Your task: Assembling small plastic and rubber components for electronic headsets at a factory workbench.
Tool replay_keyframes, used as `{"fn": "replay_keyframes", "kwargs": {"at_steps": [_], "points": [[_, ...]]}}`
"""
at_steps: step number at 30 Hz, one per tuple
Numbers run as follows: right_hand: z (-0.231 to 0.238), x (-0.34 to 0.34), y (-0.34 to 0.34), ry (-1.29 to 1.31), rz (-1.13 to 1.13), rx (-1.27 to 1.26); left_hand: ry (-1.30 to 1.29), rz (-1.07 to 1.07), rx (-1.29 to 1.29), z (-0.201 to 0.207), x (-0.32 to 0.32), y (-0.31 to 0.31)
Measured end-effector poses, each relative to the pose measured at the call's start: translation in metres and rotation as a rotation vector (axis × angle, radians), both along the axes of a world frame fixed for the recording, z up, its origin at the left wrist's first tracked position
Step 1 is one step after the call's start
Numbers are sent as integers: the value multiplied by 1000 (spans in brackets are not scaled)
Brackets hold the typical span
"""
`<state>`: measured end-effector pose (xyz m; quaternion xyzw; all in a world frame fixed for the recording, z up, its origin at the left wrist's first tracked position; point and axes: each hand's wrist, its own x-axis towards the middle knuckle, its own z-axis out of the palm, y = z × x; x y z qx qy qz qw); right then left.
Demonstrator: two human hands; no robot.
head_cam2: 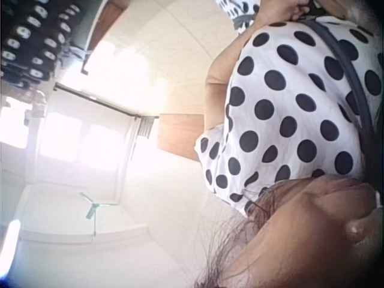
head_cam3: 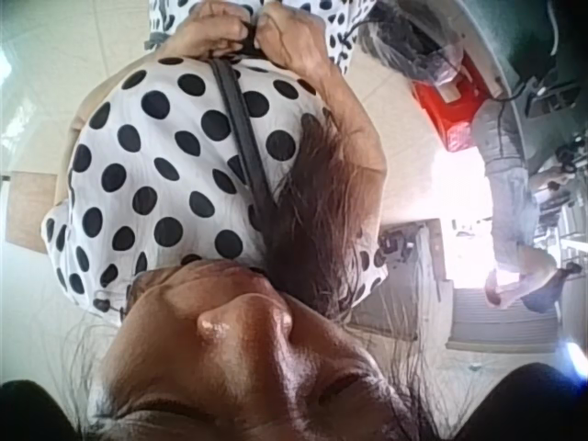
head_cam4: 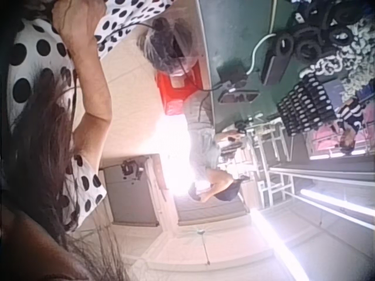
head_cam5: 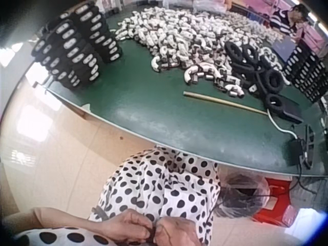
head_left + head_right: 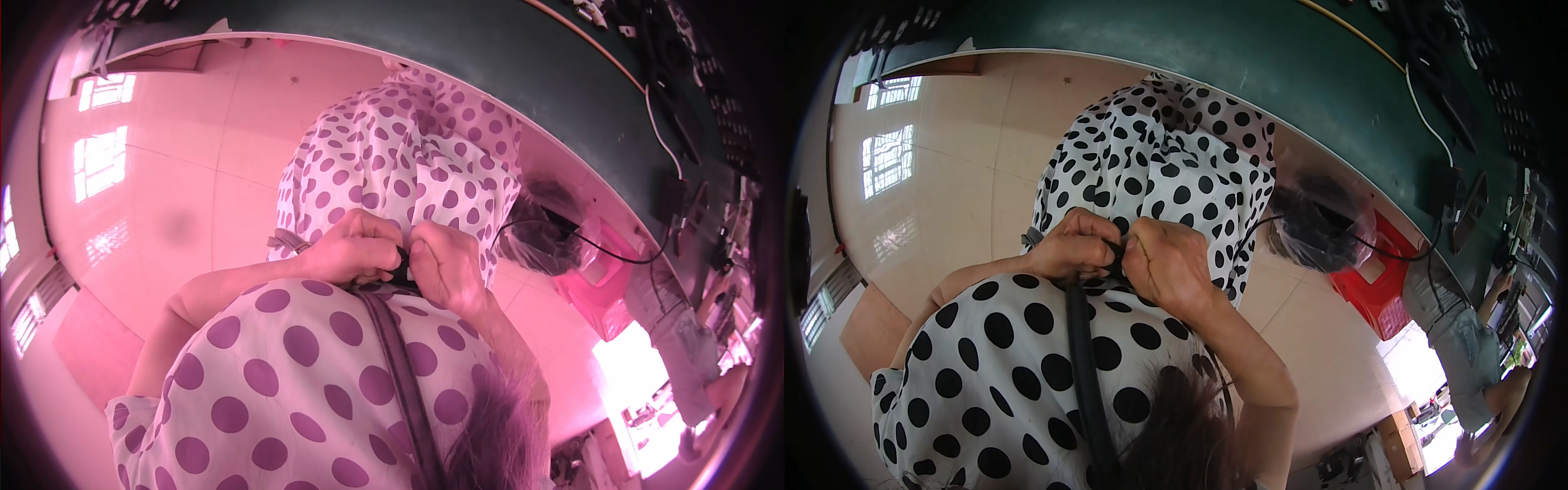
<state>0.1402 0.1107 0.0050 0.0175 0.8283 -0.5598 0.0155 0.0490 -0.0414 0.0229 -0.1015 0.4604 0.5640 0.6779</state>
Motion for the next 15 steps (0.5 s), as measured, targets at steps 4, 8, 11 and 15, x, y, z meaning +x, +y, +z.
{"fn": "replay_keyframes", "kwargs": {"at_steps": [4, 8, 11, 15], "points": [[0, 0, -1, 2, -12, -39, -21, 6, 9, 0, 1, -1], [-3, -3, -8, 68, -29, -23, -38, 67, 35, -2, 3, -5], [4, -2, -12, -62, -52, -84, -60, 68, 46, -3, 1, -7], [4, 0, -13, -136, -48, -92, -47, 73, 15, -2, 4, -9]]}}
